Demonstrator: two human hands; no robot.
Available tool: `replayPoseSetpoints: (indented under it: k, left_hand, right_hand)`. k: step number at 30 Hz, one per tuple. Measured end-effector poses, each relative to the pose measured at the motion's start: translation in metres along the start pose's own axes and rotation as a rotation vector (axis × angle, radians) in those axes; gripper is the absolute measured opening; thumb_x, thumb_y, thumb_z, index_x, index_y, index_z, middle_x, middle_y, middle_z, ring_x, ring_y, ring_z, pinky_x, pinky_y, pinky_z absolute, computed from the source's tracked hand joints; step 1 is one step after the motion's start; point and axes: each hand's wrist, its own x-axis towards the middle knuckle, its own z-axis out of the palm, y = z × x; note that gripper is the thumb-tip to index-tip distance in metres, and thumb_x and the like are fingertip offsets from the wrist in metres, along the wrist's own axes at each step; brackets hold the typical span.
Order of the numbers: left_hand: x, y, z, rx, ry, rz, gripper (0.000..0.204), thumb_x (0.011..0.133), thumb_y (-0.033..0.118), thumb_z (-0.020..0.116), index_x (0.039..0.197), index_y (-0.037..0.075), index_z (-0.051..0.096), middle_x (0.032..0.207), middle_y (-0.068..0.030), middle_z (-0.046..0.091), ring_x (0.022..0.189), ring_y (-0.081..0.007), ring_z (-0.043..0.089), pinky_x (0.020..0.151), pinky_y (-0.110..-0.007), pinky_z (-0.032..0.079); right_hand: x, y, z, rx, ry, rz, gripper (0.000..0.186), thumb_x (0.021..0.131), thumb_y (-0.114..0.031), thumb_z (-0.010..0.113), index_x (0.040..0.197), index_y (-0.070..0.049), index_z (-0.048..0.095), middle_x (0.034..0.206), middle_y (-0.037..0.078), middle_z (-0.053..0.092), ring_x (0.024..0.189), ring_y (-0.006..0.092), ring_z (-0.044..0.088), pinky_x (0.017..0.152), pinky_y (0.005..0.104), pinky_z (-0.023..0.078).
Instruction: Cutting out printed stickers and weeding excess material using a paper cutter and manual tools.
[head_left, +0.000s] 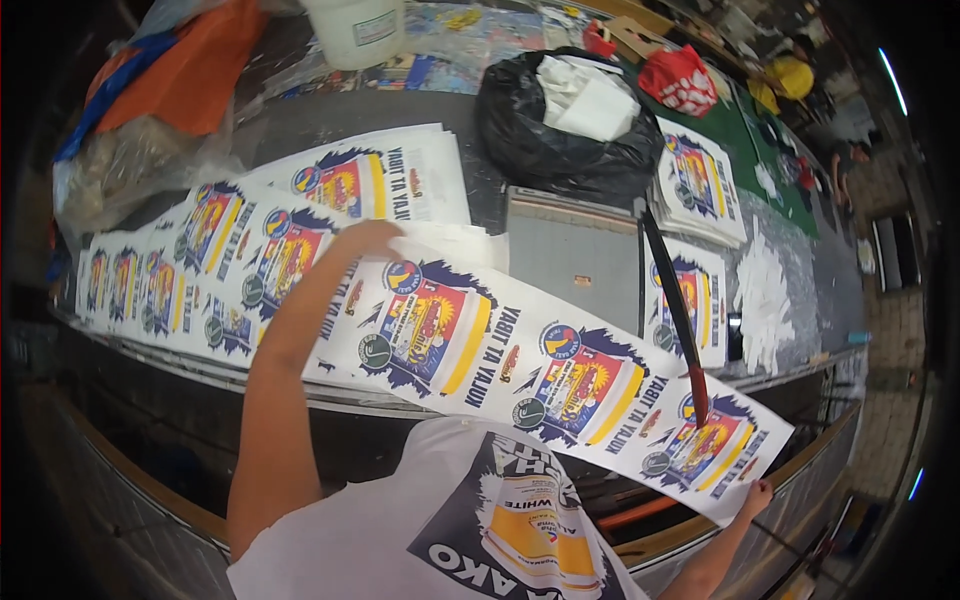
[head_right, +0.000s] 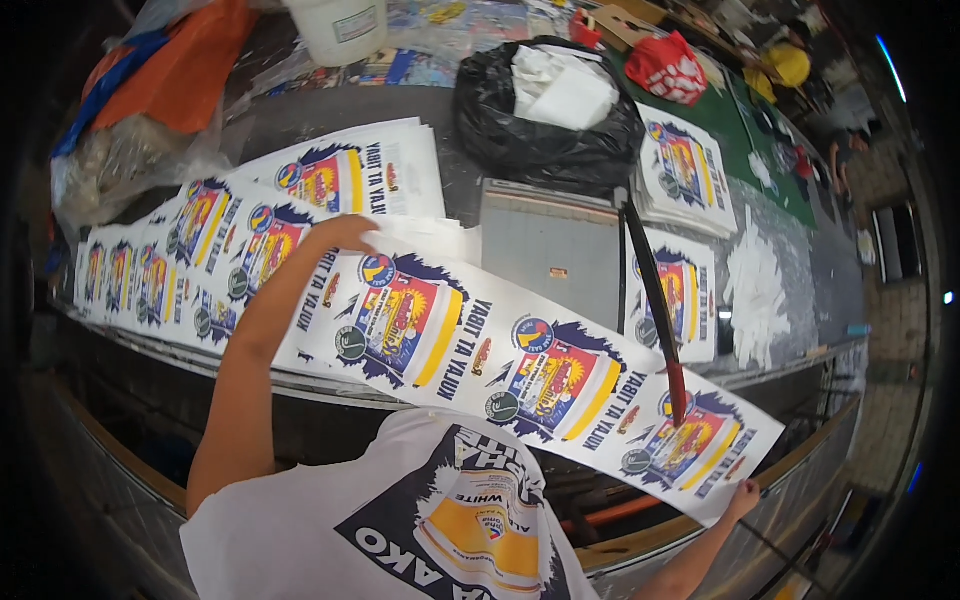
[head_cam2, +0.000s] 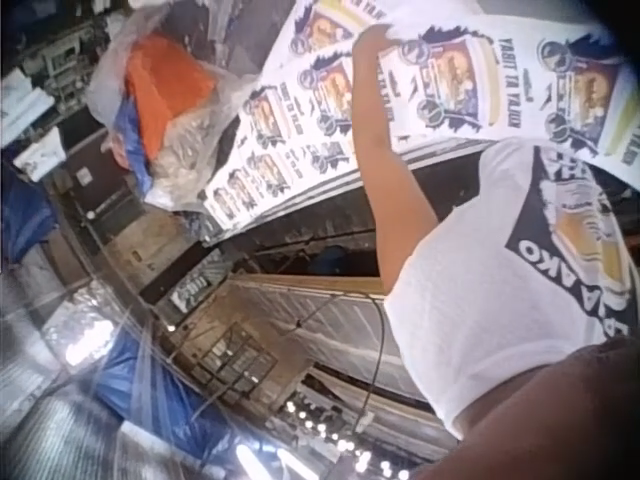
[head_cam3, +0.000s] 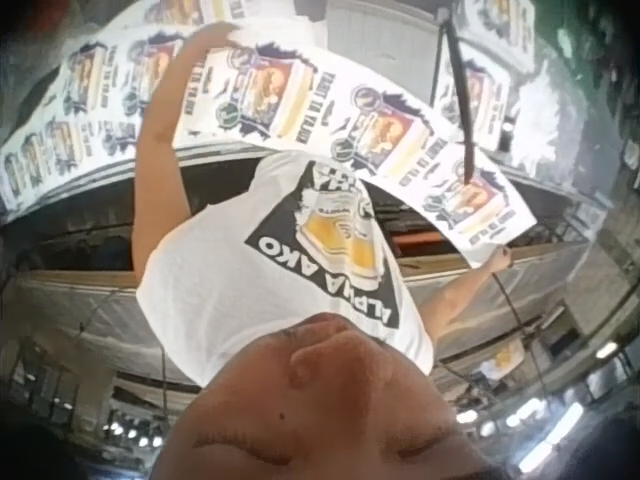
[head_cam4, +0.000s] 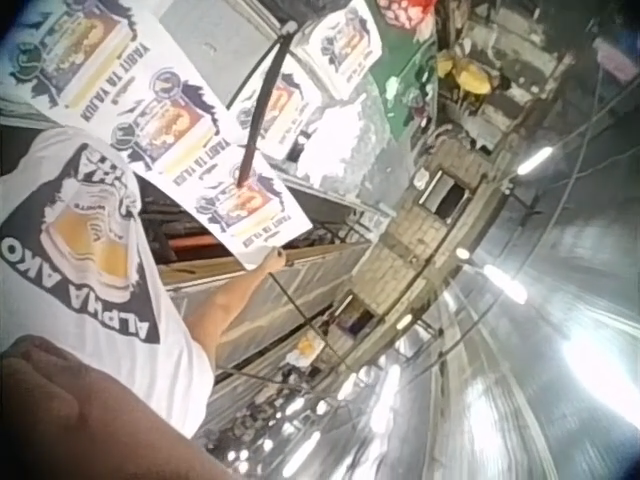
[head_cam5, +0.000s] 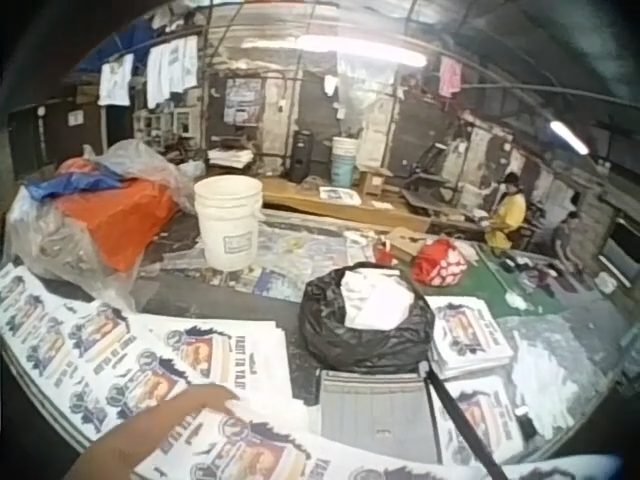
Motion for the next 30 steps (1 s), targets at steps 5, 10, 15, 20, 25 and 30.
replayPoseSetpoints:
  k: [5, 10, 15, 20, 25, 30]
  left_hand:
    - [-0.041, -0.066, -0.015, 0.095, -0.047, -0.086, 0.058, 0.085, 0.025, 0.073, 0.138, 0.004, 0.06, 0.135, -0.0243, 0.064, 0.127, -0.0383, 0.061, 0.108, -0.044, 0.047]
    - [-0.107, -0.14, -0.013, 0.173, 0.206, -0.211, 0.048, 0.083, 0.018, 0.073, 0.127, 0.002, 0.067, 0.128, -0.0224, 0.068, 0.118, -0.0385, 0.064, 0.104, -0.044, 0.05]
    - [-0.184, -0.208, -0.027, 0.191, 0.167, -0.404, 0.046, 0.08, 0.026, 0.077, 0.122, 0.006, 0.07, 0.128, -0.0159, 0.068, 0.121, -0.0354, 0.062, 0.105, -0.046, 0.048]
    - [-0.284, -0.231, -0.064, 0.555, 0.336, -1.075, 0.032, 0.091, 0.014, 0.063, 0.122, 0.014, 0.069, 0.129, -0.0106, 0.067, 0.12, -0.0332, 0.062, 0.103, -0.061, 0.046]
    - [-0.286, -0.17, -0.066, 0.701, 0.627, -1.283, 0.087, 0.093, 0.042, 0.068, 0.164, 0.018, 0.023, 0.174, -0.0092, 0.006, 0.154, -0.0391, 0.026, 0.103, -0.079, 0.035]
    - [-0.185, -0.02, 0.009, 0.288, 0.635, -0.866, 0.101, 0.085, 0.034, 0.079, 0.164, 0.012, 0.02, 0.172, -0.0139, 0.011, 0.159, -0.0383, 0.011, 0.116, -0.077, 0.015]
  right_hand:
    - [0.014, 0.005, 0.015, -0.002, -0.015, -0.072, 0.02, 0.08, -0.013, 0.073, 0.094, 0.002, 0.071, 0.084, 0.016, 0.072, 0.079, 0.0282, 0.068, 0.076, 0.0389, 0.054]
    - [0.038, -0.019, 0.029, 0.093, -0.041, -0.019, 0.018, 0.081, -0.011, 0.072, 0.09, 0.004, 0.07, 0.076, 0.013, 0.069, 0.071, 0.0222, 0.065, 0.07, 0.0374, 0.052]
    - [0.043, -0.081, 0.076, 0.357, -0.246, -0.035, 0.007, 0.085, -0.007, 0.071, 0.086, 0.0, 0.069, 0.071, -0.003, 0.06, 0.065, 0.0074, 0.053, 0.059, 0.026, 0.043]
    - [0.003, -0.181, 0.172, 0.549, -0.596, -0.06, 0.014, 0.085, -0.011, 0.076, 0.094, -0.001, 0.073, 0.077, -0.002, 0.066, 0.068, 0.007, 0.056, 0.059, 0.0255, 0.045]
    - [-0.067, -0.286, 0.264, 0.999, -0.736, -0.066, 0.041, 0.087, -0.02, 0.08, 0.121, -0.002, 0.064, 0.091, 0.005, 0.068, 0.078, 0.0119, 0.062, 0.068, 0.0294, 0.053]
    - [-0.092, -0.366, 0.291, 0.773, -0.631, -0.216, 0.039, 0.081, -0.02, 0.082, 0.108, -0.003, 0.06, 0.091, 0.008, 0.064, 0.086, 0.022, 0.062, 0.077, 0.0373, 0.051]
